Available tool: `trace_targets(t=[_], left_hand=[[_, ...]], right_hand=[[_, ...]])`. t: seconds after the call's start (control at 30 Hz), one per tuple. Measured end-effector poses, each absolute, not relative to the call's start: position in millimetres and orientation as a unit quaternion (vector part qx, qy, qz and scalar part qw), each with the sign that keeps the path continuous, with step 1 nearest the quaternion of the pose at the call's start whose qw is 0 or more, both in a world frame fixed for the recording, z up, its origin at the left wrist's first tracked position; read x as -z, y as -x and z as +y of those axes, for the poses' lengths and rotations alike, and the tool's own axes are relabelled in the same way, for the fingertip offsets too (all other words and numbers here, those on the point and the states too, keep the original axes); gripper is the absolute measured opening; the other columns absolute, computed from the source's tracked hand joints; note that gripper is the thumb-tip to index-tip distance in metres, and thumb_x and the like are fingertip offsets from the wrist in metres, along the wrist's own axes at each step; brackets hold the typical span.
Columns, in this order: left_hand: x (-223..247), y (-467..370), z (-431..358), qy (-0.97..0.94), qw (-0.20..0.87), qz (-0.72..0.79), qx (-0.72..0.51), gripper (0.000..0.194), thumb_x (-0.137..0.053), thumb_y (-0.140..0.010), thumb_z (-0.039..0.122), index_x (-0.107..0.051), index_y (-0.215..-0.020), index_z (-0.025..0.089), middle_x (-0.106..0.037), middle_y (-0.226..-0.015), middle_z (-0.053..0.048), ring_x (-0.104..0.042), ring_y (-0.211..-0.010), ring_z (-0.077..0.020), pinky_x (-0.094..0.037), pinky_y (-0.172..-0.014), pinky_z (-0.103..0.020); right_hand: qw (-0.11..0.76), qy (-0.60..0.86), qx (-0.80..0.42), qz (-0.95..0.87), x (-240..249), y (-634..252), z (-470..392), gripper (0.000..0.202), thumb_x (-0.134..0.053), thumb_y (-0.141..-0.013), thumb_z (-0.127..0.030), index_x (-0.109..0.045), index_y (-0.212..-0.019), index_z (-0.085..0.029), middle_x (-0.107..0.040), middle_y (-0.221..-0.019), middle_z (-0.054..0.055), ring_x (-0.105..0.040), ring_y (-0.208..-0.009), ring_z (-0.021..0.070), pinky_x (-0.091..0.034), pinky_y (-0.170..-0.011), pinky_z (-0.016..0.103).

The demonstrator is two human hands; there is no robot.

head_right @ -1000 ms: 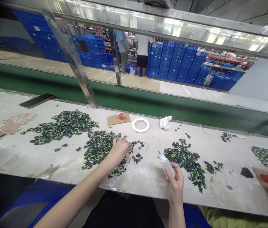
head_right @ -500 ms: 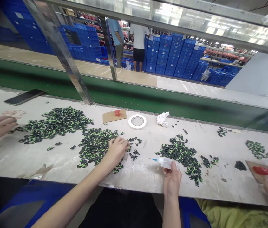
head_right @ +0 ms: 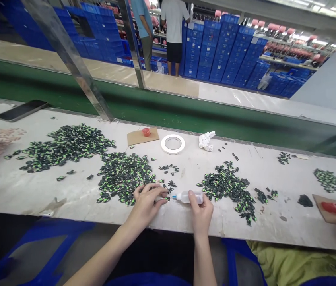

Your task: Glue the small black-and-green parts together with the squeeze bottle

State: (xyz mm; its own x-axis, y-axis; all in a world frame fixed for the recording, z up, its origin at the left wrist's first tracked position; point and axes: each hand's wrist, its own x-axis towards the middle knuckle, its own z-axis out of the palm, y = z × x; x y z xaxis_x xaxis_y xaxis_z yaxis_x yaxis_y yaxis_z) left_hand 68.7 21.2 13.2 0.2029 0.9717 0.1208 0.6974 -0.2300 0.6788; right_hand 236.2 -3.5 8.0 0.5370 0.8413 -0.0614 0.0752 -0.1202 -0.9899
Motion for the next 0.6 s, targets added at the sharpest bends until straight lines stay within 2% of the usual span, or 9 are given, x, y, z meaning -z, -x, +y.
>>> trace_targets(t=[0.3,0.6], left_hand=[[-19.2,-70.1,22.9,-0.692,0.29,0.6,-0.277,0.021,-0.067,-0.071,0.005,-0.067,-0.078,0.025,-0.076,-0.077,0.001,-0.061,-0.1,-0.0255,-0.027,-0.096,-0.05],[-19.1,-67.9,25.2,-0.686,0.299,0.603,-0.277,0.019,-0.07,-0.07,0.007,-0.067,-0.075,0.025,-0.077,-0.078,0.002,-0.062,-0.097,-0.025,-0.025,-0.097,-0.05]], right_hand=[[0.542,0.68,-0.342,-0.357,-9.6,-233.9,-2.7,0.041,-0.069,-0.065,-0.055,-0.058,-0.058,-0.016,-0.052,-0.054,-0.001,-0.045,-0.053,0.0131,-0.038,-0.051,0.025],[0.542,0.677,-0.344,-0.36,-9.5,-232.9,-1.2,0.042,-0.069,-0.065,-0.055,-0.055,-0.056,-0.017,-0.049,-0.053,-0.002,-0.043,-0.053,0.0122,-0.037,-0.05,0.024]])
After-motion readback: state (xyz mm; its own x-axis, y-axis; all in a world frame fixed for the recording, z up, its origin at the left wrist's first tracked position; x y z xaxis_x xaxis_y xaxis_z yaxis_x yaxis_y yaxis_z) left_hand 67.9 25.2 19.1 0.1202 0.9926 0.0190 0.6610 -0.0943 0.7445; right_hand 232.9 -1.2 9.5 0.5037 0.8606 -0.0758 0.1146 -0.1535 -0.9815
